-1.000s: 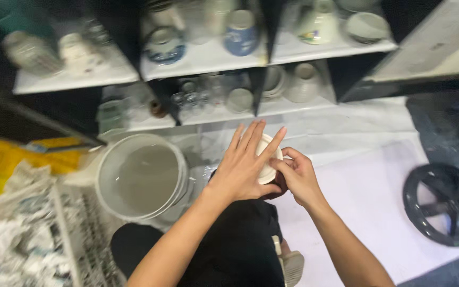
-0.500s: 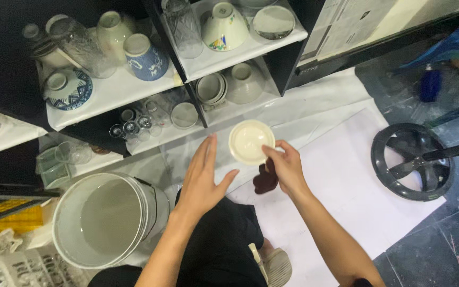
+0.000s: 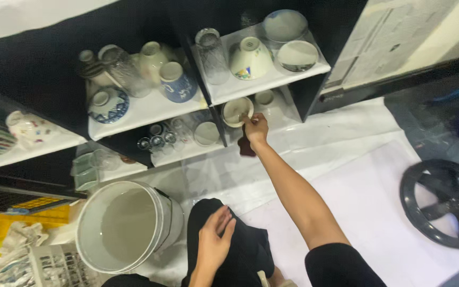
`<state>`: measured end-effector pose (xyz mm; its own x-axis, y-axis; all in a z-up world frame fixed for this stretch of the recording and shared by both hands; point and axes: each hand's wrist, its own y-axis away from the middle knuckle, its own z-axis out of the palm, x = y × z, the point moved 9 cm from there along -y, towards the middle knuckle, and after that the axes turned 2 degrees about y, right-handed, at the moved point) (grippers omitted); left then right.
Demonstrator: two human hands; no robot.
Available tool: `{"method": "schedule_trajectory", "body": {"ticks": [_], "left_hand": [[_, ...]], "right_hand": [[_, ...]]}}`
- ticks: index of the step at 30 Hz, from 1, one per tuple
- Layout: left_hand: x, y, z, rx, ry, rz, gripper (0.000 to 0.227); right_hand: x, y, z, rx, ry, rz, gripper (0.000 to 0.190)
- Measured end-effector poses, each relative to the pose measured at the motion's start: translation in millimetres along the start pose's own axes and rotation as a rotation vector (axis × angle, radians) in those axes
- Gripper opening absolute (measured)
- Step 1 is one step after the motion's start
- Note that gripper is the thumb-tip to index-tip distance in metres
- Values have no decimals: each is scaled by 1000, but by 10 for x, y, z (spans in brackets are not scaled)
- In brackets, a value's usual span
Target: The person sits on the floor and wipes several small ceramic bowls and plates with a dark cloth. They pick up each item from a shelf, wipe the interior and exterior surfaces, and return the items to the shelf.
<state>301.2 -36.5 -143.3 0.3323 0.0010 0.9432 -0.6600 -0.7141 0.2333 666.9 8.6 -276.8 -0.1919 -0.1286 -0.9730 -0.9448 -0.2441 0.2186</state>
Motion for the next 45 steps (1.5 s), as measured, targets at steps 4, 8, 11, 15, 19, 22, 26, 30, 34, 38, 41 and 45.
{"method": "schedule_trajectory", "body": {"ticks": [4,8,11,15,19,22,26,30,34,38,41,45], "left_hand": [[-182,70,-90,28,52,-59,43],[-373,116,-136,53,80,-145,42],[-499,121,-152,75,70,-173,41],[-609,15,-132,52,226,-176,45],[-628,95,-137,66,156,-88,43],[-540,48,-46,72,212,7,40],[-539,62,16,41,127,51,40],[-557,-4,72,28,108,63,41],[-477,-136,33,76,199,77,33],[-297,-284,204,51,237,62,27],[-132,-231,373,-12,218,16,25],[345,-238,600,-90,170,97,24]], "right_hand": [[119,-309,230,69,145,-54,27],[337,-528,322,105,219,-47,27],[497,-571,364,121,276,-8,26],[408,-685,410,158,347,-103,27],[387,-569,418,147,501,-228,33],[364,-579,356,99,485,-141,39],[-91,-275,132,165,353,-385,52],[-567,45,-181,34,199,-294,42],[-1187,400,-576,-95,80,-230,34],[-2006,495,-1166,-164,-69,-355,34],[-2479,381,-1413,-184,-65,-324,38],[-2971,136,-1447,-180,70,-268,31]]}}
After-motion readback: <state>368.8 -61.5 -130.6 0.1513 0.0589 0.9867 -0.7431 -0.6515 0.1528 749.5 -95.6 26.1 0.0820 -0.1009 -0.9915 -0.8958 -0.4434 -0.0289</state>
